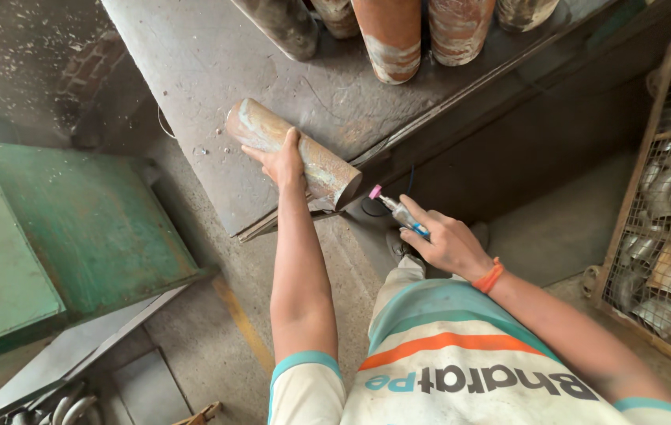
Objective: The person picks up a rusty metal pipe from the table, holds it with one hand, and uses a handheld die grinder with a mounted abrasive bit to grind and deburr the pipe's end, producing sparks. They grind the ends of several pipes one at a time and place a finished pipe into a wire basket of parts.
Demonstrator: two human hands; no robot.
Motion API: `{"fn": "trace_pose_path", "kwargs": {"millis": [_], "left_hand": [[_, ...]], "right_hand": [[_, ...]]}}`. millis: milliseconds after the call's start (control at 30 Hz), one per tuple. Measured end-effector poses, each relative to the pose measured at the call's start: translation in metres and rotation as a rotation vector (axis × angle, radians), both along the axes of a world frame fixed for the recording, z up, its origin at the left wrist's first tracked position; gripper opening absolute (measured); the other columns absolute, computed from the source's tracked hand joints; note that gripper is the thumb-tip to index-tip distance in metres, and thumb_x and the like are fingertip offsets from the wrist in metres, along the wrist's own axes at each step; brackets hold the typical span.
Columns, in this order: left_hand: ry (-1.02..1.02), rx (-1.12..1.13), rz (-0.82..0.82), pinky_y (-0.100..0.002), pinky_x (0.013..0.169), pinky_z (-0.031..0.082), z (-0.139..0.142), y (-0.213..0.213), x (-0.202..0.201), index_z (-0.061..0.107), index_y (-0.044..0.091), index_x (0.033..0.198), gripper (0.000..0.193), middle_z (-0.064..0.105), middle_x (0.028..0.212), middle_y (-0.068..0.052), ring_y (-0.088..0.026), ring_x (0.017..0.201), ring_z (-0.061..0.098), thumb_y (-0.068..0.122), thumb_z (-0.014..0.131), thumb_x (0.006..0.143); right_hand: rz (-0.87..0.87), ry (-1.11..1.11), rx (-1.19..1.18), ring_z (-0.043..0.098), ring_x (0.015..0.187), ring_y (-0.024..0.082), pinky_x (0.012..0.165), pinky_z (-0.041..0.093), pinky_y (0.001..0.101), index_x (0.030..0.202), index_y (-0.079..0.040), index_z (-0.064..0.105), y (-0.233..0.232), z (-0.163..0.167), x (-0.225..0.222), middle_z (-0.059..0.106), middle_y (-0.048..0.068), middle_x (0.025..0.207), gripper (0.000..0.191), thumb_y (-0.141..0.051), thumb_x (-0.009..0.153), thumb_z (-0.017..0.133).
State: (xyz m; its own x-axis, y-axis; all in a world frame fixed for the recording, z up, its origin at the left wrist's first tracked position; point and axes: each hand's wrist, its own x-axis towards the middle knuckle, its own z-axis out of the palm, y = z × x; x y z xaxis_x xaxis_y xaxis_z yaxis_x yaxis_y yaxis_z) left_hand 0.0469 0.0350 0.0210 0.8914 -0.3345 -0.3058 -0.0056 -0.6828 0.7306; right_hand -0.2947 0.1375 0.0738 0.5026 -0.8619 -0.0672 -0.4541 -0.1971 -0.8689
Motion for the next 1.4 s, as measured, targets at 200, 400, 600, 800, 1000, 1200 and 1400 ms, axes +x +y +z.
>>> {"fn": "trace_pose_path", "kwargs": {"millis": [200,400,600,800,1000,1200,1400], "left_hand": [[-0.028,0.042,-0.026,-0.047,0.117,0.036,0.019,0.003,-0.012,-0.007,0.02,0.164,0.132,0.037,0.15,-0.039,-0.048,0.139,0.043,0.045,0.085,0.072],[-0.013,0.043,-0.013,-0.048,0.115,0.039,0.028,0.004,-0.022,-0.008,0.027,0.164,0.132,0.041,0.147,-0.038,-0.049,0.134,0.048,0.043,0.084,0.071],[-0.015,0.033,-0.01,-0.049,0.114,0.04,0.032,0.003,-0.026,-0.007,0.028,0.163,0.132,0.042,0.146,-0.037,-0.048,0.133,0.049,0.042,0.085,0.07],[-0.026,0.044,-0.012,-0.049,0.114,0.04,0.029,0.004,-0.025,-0.007,0.027,0.164,0.133,0.043,0.145,-0.037,-0.048,0.133,0.049,0.043,0.085,0.069],[-0.017,0.033,-0.011,-0.048,0.113,0.041,0.028,0.004,-0.025,-0.007,0.026,0.164,0.133,0.045,0.144,-0.036,-0.048,0.131,0.051,0.043,0.084,0.067],[-0.022,0.03,-0.013,-0.048,0.113,0.041,0.027,0.004,-0.025,-0.007,0.026,0.164,0.133,0.045,0.144,-0.036,-0.047,0.131,0.051,0.043,0.084,0.067],[-0.025,0.028,-0.014,-0.048,0.112,0.041,0.026,0.005,-0.025,-0.006,0.026,0.164,0.133,0.047,0.143,-0.036,-0.047,0.131,0.052,0.044,0.084,0.068]], "right_hand": [[0.069,0.142,-0.133,0.065,0.067,0.04,0.06,0.054,0.0484,0.15,-0.021,0.053,-0.003,-0.015,0.015,0.064,0.017,0.08,0.058,-0.032,0.094,0.066],[0.087,0.161,-0.189,0.063,0.059,0.04,0.056,0.053,0.0485,0.15,-0.021,0.053,-0.007,-0.018,0.019,0.061,0.017,0.077,0.056,-0.03,0.096,0.065],[0.077,0.181,-0.27,0.062,0.056,0.04,0.053,0.053,0.0478,0.151,-0.021,0.053,-0.017,-0.013,0.023,0.061,0.018,0.078,0.057,-0.03,0.096,0.066],[0.08,0.207,-0.267,0.062,0.055,0.04,0.052,0.053,0.0477,0.151,-0.022,0.052,-0.019,-0.014,0.024,0.061,0.018,0.077,0.057,-0.029,0.096,0.066],[0.085,0.197,-0.23,0.062,0.056,0.041,0.054,0.053,0.0487,0.152,-0.021,0.051,-0.015,-0.023,0.028,0.061,0.019,0.076,0.057,-0.029,0.097,0.065],[0.098,0.17,-0.18,0.063,0.06,0.042,0.057,0.054,0.05,0.152,-0.02,0.05,-0.013,-0.029,0.029,0.062,0.018,0.077,0.057,-0.029,0.097,0.063],[0.113,0.136,-0.072,0.064,0.067,0.043,0.062,0.054,0.0512,0.152,-0.021,0.05,-0.008,-0.03,0.032,0.064,0.02,0.079,0.057,-0.03,0.097,0.062]]}}
